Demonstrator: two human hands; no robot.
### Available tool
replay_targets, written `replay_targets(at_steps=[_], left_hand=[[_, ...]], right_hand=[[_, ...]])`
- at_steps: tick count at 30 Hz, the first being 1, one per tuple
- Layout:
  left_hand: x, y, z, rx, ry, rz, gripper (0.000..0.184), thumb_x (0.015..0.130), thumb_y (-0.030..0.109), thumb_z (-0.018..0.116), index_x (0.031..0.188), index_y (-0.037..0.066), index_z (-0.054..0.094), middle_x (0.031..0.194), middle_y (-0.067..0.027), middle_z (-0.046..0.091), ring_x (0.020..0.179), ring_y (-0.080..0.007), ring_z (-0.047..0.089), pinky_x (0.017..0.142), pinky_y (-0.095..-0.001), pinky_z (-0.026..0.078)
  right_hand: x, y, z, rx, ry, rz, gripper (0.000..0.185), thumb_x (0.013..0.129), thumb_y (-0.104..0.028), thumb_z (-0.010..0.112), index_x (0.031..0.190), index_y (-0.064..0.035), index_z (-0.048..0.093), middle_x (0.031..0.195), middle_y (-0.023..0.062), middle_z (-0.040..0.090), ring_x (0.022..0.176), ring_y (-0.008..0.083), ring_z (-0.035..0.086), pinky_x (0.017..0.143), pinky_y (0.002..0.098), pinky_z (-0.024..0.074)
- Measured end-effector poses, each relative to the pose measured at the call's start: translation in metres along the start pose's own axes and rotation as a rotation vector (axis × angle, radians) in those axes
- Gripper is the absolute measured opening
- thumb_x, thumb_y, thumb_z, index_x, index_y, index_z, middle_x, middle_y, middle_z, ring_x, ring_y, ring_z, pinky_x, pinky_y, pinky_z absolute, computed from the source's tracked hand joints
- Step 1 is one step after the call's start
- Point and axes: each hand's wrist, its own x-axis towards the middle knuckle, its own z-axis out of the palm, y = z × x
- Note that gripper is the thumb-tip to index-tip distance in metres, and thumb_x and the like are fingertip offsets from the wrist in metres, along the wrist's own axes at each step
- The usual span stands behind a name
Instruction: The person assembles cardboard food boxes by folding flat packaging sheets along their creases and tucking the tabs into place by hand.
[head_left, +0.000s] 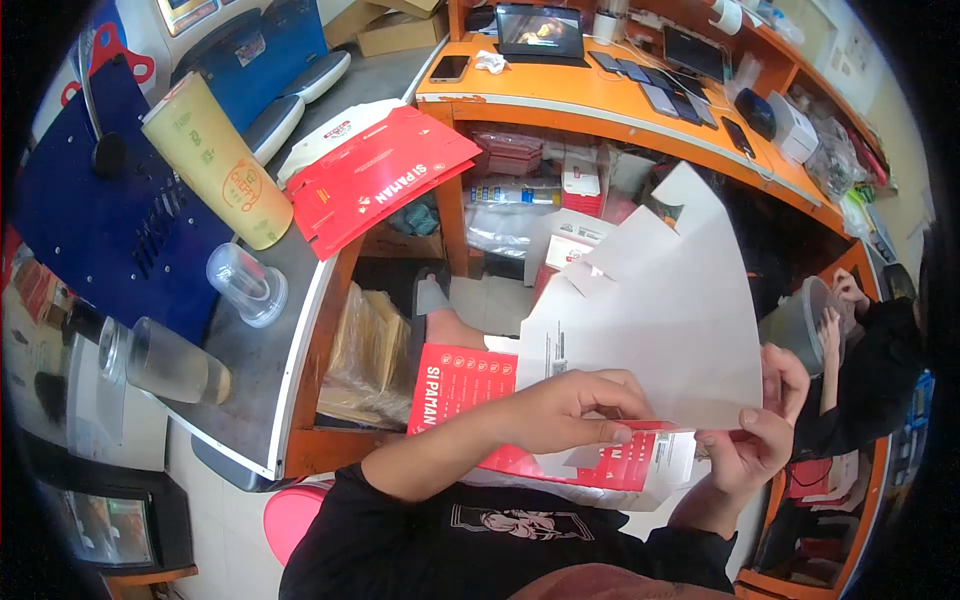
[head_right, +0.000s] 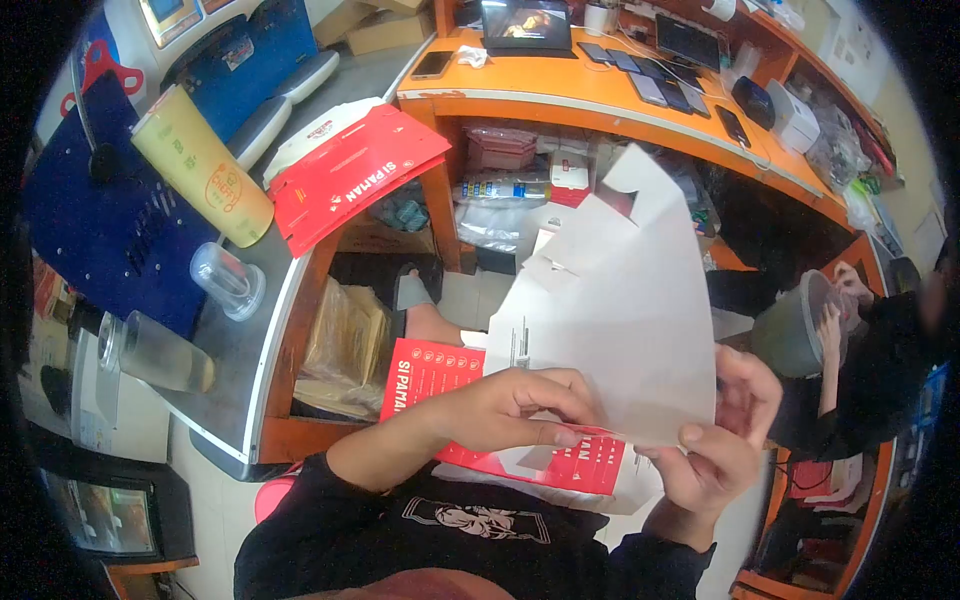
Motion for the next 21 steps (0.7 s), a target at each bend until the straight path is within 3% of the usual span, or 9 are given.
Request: replay_targets(at_steps=[1,4,6,10,13,16,17,19,21], left_hand=[[-0.001,-0.002,-0.001,0.002,-0.001,0.0,0.023,0.097,0.006,0.066,0.119,-0.001,0.066,0.109,-0.0068,0.059,0.103,-0.0141,0.058,0.09,-0.0281,0.046],[-0.003,-0.006,0.001,0.031,0.002,0.01,0.023,0.099,0.004,0.062,0.121,-0.001,0.065,0.111,-0.0076,0.059,0.106,-0.0161,0.057,0.092,-0.0293,0.045],[-0.002,-0.002,0.005,0.088,0.003,0.032,0.025,0.098,0.002,0.061,0.123,-0.001,0.064,0.11,-0.0078,0.059,0.105,-0.0167,0.058,0.092,-0.0298,0.045],[0.0,0.008,0.015,0.061,0.104,-0.022,0.029,0.097,0.0,0.06,0.126,-0.002,0.064,0.111,-0.0095,0.06,0.105,-0.0184,0.059,0.093,-0.0299,0.045],[-0.001,0.017,0.023,0.142,0.167,-0.025,0.032,0.096,-0.001,0.061,0.128,-0.003,0.063,0.112,-0.0116,0.061,0.106,-0.0197,0.059,0.093,-0.0304,0.046],[-0.001,0.025,0.031,0.228,0.21,0.005,0.034,0.095,-0.004,0.06,0.128,-0.004,0.063,0.109,-0.0118,0.061,0.101,-0.0201,0.06,0.089,-0.0297,0.047],[-0.002,0.027,0.032,0.26,0.213,0.02,0.034,0.094,-0.005,0.06,0.128,-0.004,0.063,0.107,-0.012,0.06,0.1,-0.0205,0.06,0.087,-0.0297,0.047],[-0.003,0.036,0.035,0.341,0.238,0.05,0.034,0.094,-0.006,0.06,0.127,-0.005,0.063,0.105,-0.0126,0.059,0.096,-0.0214,0.06,0.083,-0.0301,0.047],[-0.003,0.051,0.036,0.452,0.272,0.08,0.033,0.093,-0.007,0.06,0.125,-0.005,0.063,0.103,-0.0131,0.058,0.093,-0.0223,0.059,0.08,-0.0307,0.048]], right_hand=[[-0.003,0.003,-0.003,0.002,0.013,-0.024,0.035,0.075,-0.013,0.087,0.102,-0.019,0.065,0.137,0.0221,0.048,0.127,0.039,0.054,0.1,0.0479,0.0517],[-0.01,-0.004,0.001,0.296,0.082,0.213,0.036,0.067,-0.003,0.086,0.095,-0.0187,0.071,0.125,0.0123,0.054,0.119,0.032,0.059,0.097,0.0443,0.0516],[0.0,-0.016,0.001,-0.118,-0.103,0.016,0.036,0.063,-0.003,0.088,0.092,-0.0187,0.074,0.121,0.0086,0.055,0.117,0.031,0.059,0.097,0.0431,0.0509],[0.022,-0.028,-0.004,-0.422,-0.298,-0.186,0.036,0.059,-0.008,0.089,0.092,-0.0172,0.077,0.12,0.007,0.057,0.113,0.033,0.061,0.09,0.04,0.0542],[0.039,-0.045,-0.005,-0.436,-0.462,-0.196,0.033,0.058,-0.009,0.088,0.09,-0.0157,0.079,0.111,0.0073,0.061,0.108,0.0334,0.063,0.082,0.0377,0.0561],[0.052,-0.053,-0.006,-0.54,-0.451,-0.184,0.033,0.055,-0.01,0.085,0.087,-0.0152,0.08,0.103,0.0079,0.064,0.101,0.0329,0.064,0.075,0.0371,0.056],[0.052,-0.054,-0.003,-0.582,-0.394,-0.207,0.037,0.051,-0.01,0.083,0.087,-0.0144,0.08,0.1,0.007,0.065,0.099,0.0309,0.062,0.075,0.0378,0.055],[0.063,-0.06,-0.004,-0.564,-0.577,-0.274,0.037,0.05,-0.011,0.08,0.088,-0.0135,0.08,0.098,0.0049,0.065,0.098,0.0296,0.061,0.075,0.0377,0.0541],[0.066,-0.066,-0.002,-0.59,-0.588,-0.276,0.036,0.052,-0.012,0.078,0.088,-0.0129,0.079,0.096,0.0022,0.065,0.096,0.0281,0.059,0.075,0.0371,0.0524]])
